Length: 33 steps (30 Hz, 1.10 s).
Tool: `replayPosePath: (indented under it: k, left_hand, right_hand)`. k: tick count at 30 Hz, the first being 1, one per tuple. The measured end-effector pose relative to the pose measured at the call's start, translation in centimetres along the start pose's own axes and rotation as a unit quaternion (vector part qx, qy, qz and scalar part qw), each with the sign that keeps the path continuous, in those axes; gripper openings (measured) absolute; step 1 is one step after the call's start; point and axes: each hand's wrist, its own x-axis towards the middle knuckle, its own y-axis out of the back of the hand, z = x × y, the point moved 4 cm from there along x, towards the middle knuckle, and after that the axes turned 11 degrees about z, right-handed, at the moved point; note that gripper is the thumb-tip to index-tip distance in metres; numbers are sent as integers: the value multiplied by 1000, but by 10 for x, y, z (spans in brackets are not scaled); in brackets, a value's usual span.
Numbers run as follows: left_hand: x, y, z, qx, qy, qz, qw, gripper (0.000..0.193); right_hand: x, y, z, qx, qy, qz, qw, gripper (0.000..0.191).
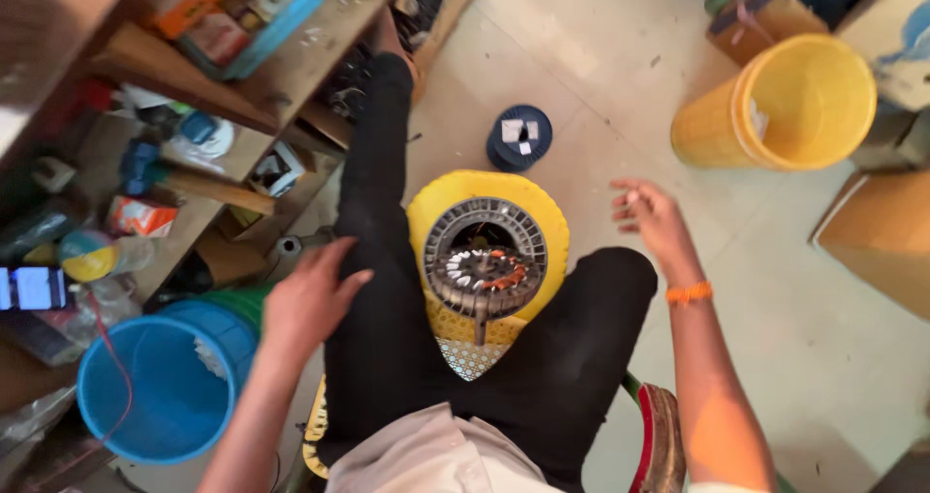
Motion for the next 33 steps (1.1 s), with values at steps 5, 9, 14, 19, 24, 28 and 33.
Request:
replayPosePath:
  k: [5,9,14,19,24,28,33]
  left_hand:
    - [-48,27,-63,7,153,-7,988,49]
    - [-110,22,-69,-4,264,41,964,42]
    - [-131,11,-72,-31,211,82,974,42]
    - [-128,11,-82,-64,157,90,981,46]
    - [-136,12,-86,-68,144,77,984,52]
    - [-144,4,-83,-38,178,97,979,49]
    - [-136,-3,-80,-3,26,190,981,42]
  right_hand:
    - [60,-6,13,-32,-56,42,997,29]
    - [99,-34,19,-211,-57,-28,976,29]
    - [136,-73,15,-465,41,-16,884,23]
    - [162,-99,14,-294,-82,58,951,34]
    - [165,-135,27,-48,-247,28,967,71]
    - [163,-153,29,39,-308,25,950,92]
    - [166,-157,16,2,-280,27,960,99]
